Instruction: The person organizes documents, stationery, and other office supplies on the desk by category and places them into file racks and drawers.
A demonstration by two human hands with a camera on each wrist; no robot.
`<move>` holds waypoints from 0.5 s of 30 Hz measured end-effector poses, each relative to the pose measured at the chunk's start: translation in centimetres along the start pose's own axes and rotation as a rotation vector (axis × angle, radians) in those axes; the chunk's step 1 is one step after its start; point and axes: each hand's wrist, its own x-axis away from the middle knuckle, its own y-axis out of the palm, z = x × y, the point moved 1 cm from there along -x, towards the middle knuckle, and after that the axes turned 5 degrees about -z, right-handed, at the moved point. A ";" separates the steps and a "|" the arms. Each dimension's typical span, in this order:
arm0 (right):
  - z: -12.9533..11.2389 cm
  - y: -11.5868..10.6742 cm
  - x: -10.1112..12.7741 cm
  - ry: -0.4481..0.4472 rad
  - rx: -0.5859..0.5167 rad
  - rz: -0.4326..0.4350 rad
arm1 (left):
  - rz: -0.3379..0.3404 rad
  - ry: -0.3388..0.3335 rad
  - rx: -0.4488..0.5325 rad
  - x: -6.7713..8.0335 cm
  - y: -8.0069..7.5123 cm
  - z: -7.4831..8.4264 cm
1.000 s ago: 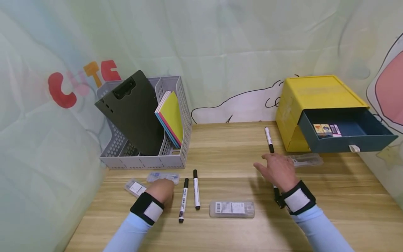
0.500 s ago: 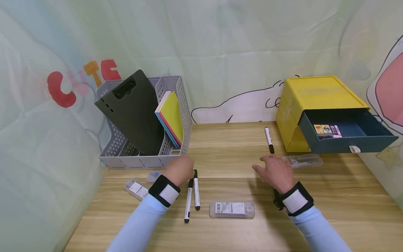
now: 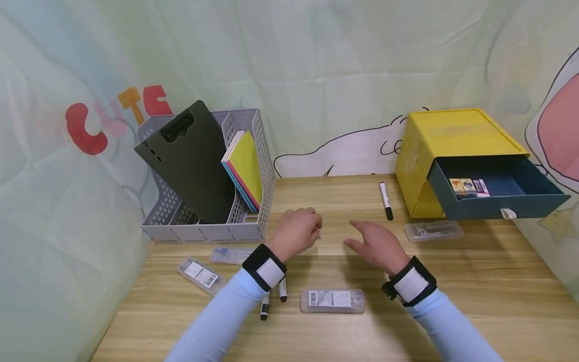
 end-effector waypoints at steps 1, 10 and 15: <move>-0.2 0.0 -0.1 -0.011 -0.013 0.002 | 0.013 0.025 0.008 -0.2 -0.1 0.3; -1.3 0.0 -0.5 -0.116 -0.043 0.095 | 0.118 0.154 0.081 -0.7 -0.4 1.8; -1.4 -0.2 -0.6 -0.125 -0.040 0.109 | 0.122 0.151 0.114 -0.7 -0.3 1.9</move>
